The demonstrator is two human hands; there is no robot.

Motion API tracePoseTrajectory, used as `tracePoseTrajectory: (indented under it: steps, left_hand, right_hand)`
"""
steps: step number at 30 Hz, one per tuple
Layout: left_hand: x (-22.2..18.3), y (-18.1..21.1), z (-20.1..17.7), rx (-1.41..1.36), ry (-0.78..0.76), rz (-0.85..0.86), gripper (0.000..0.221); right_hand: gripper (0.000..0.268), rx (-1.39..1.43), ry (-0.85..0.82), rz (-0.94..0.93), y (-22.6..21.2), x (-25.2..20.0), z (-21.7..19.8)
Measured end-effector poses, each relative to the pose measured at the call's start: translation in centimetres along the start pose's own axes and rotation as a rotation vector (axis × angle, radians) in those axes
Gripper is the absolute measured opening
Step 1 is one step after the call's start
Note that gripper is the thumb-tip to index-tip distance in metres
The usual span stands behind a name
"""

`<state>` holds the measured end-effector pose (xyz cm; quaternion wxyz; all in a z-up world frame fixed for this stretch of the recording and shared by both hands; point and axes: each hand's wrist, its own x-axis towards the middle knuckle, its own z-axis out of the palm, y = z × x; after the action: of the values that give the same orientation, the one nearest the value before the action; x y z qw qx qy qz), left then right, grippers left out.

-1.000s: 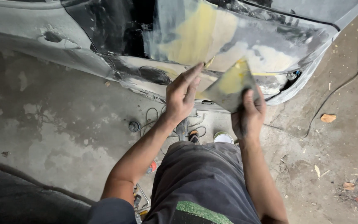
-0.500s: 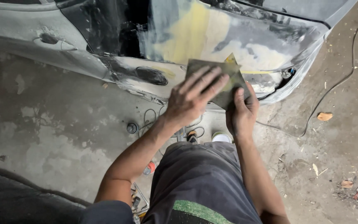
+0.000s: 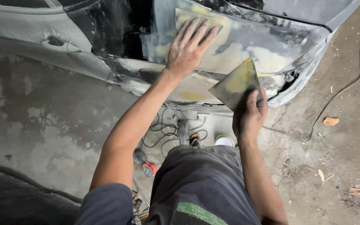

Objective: The person scoops yellow body filler from a container using a putty knife and applies it to the front bumper of a car. They spread the filler over the surface and then use a sanding block to smooth the applied material.

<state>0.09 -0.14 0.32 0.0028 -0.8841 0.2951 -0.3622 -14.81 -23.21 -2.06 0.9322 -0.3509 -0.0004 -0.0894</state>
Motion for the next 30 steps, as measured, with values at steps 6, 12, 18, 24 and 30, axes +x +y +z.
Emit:
tracePoseTrajectory:
  steps: [6, 12, 18, 24, 30]
  left_hand:
    - [1.1, -0.2, 0.6, 0.013, -0.077, 0.027, 0.054]
    - [1.0, -0.1, 1.2, 0.035, -0.093, 0.010, 0.057]
    - [-1.4, 1.2, 1.4, 0.048, -0.126, 0.010, 0.058]
    - [-5.2, 3.0, 1.6, 0.042, -0.094, -0.016, 0.057]
    - [-7.6, 4.8, 0.3, -0.019, -0.132, -0.053, 0.055]
  right_hand:
    - [0.032, -0.005, 0.017, -0.021, -0.9, 0.0, -0.5]
    - [0.034, -0.008, 0.024, 0.004, -1.2, 0.3, -0.7]
    - [0.035, 0.005, 0.028, -0.016, -1.0, 0.9, -1.7]
    - [0.036, -0.036, 0.038, -0.016, -1.1, 1.1, -1.6]
    - [0.035, -0.042, 0.031, 0.004, -0.9, 0.9, -1.3]
